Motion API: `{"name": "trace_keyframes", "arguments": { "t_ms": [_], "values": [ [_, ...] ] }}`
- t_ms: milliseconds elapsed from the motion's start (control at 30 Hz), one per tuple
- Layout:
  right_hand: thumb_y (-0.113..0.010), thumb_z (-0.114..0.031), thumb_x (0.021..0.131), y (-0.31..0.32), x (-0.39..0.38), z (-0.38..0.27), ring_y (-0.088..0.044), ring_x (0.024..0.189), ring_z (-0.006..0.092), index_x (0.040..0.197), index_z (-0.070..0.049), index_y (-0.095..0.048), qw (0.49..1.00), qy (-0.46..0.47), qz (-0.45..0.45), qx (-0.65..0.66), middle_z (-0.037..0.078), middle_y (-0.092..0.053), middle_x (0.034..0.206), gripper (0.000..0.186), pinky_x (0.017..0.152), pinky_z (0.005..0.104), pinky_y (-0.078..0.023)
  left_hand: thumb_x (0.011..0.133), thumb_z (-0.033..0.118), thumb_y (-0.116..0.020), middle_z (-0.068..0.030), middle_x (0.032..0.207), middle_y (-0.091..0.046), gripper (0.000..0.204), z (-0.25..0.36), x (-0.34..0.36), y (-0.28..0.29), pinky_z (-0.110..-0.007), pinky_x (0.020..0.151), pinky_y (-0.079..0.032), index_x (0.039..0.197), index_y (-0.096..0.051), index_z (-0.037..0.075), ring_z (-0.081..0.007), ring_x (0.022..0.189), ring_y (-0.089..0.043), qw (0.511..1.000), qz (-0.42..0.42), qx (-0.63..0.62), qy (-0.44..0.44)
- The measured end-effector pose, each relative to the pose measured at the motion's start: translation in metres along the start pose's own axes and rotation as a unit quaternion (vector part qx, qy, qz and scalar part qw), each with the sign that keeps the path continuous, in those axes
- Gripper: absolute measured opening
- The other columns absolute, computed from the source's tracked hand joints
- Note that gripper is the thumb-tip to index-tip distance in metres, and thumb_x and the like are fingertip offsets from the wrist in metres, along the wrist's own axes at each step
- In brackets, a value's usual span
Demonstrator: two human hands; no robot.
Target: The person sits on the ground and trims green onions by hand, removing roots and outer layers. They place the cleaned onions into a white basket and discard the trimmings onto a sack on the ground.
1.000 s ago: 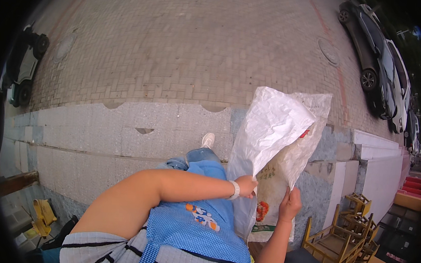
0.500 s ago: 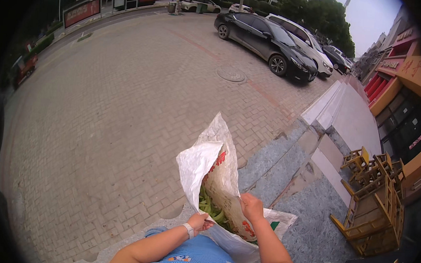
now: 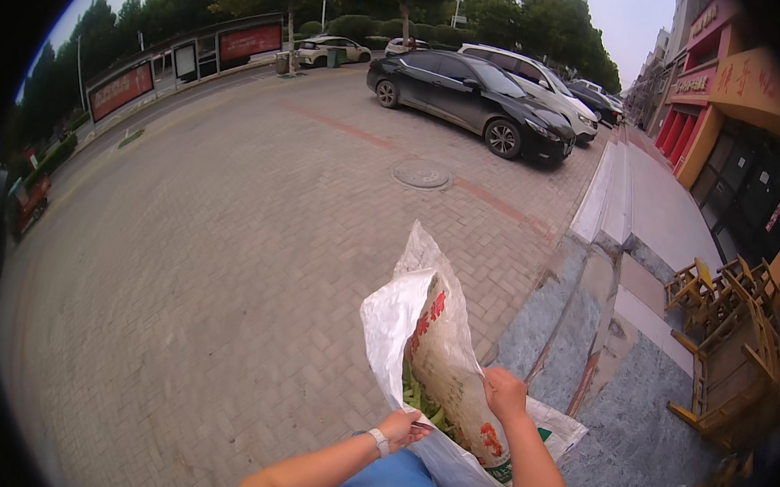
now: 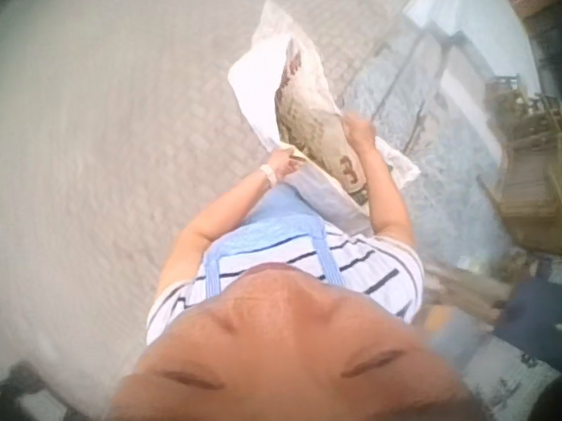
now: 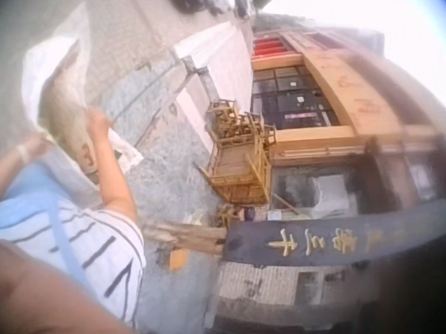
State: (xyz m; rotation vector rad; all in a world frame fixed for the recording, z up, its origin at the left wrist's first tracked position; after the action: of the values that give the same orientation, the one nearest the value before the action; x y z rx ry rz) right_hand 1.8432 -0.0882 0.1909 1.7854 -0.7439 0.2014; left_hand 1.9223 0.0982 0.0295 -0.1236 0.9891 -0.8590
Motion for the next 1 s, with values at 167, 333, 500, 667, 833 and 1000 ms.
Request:
{"name": "trace_keyframes", "arguments": {
  "t_ms": [167,333,500,667,833,1000],
  "values": [
    [-0.061,-0.013,0.083,-0.1,0.058,0.03,-0.063,0.073,0.0292,0.093,-0.012,-0.066,0.999,0.001,-0.015,-0.043,0.006,-0.063,0.083,0.011,0.06,0.0384,-0.051,0.1,0.021,-0.04,-0.0125,0.087,-0.067,0.024,0.077,0.073,0.078,-0.026,0.059,-0.053,0.102,-0.052,0.001,-0.0154,0.071,-0.064,0.998,-0.02,0.056,0.015],
    [-0.062,-0.016,0.085,-0.221,0.084,0.079,-0.062,0.073,0.0304,0.093,-0.013,-0.067,0.997,-0.038,0.01,-0.061,0.008,-0.062,0.08,0.011,0.061,0.0394,-0.05,0.101,0.019,-0.037,-0.014,0.088,-0.067,0.024,0.113,0.192,0.147,-0.023,0.051,-0.049,0.105,-0.052,0.0,-0.0139,0.066,-0.061,0.989,-0.06,0.112,0.072],
    [-0.061,-0.019,0.085,-0.348,0.102,0.121,-0.062,0.075,0.0327,0.091,-0.012,-0.066,0.989,-0.137,-0.015,-0.045,0.01,-0.062,0.082,0.011,0.062,0.0422,-0.05,0.101,0.018,-0.035,-0.0167,0.088,-0.066,0.025,0.142,0.296,0.233,-0.02,0.042,-0.04,0.104,-0.049,-0.002,-0.0132,0.056,-0.053,0.981,-0.042,0.087,0.166],
    [-0.06,-0.02,0.087,-0.426,0.145,0.122,-0.062,0.077,0.0348,0.09,-0.01,-0.065,0.975,-0.211,-0.033,-0.068,0.012,-0.063,0.086,0.012,0.064,0.0442,-0.05,0.1,0.02,-0.038,-0.0165,0.089,-0.065,0.025,0.186,0.371,0.325,-0.02,0.042,-0.04,0.105,-0.049,-0.002,-0.0153,0.058,-0.055,0.961,-0.036,0.07,0.263],
    [-0.063,-0.019,0.085,-0.453,0.185,0.11,-0.062,0.078,0.0342,0.094,-0.01,-0.066,0.956,-0.273,0.061,-0.086,0.012,-0.064,0.088,0.013,0.065,0.0416,-0.051,0.101,0.021,-0.035,-0.0116,0.087,-0.066,0.029,0.22,0.436,0.342,-0.021,0.042,-0.04,0.102,-0.053,-0.003,-0.0141,0.058,-0.056,0.924,-0.074,0.145,0.346],
    [-0.065,-0.018,0.084,-0.474,0.206,0.11,-0.063,0.079,0.0328,0.096,-0.011,-0.068,0.929,-0.348,0.073,-0.103,0.011,-0.064,0.088,0.014,0.066,0.0396,-0.051,0.101,0.02,-0.036,-0.0104,0.083,-0.066,0.03,0.264,0.475,0.342,-0.02,0.043,-0.04,0.099,-0.056,-0.002,-0.0115,0.057,-0.055,0.895,-0.099,0.222,0.374]
  ]
}}
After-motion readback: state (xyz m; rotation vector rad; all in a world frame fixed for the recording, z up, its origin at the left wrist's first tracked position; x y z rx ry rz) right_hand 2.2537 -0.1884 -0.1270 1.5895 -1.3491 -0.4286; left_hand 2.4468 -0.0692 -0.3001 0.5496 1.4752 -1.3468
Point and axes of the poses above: each hand's wrist, its own x-axis towards the middle knuckle, its own y-axis out of the back of the hand, z = x × y, the point moved 6 cm from there along x, towards the middle knuckle
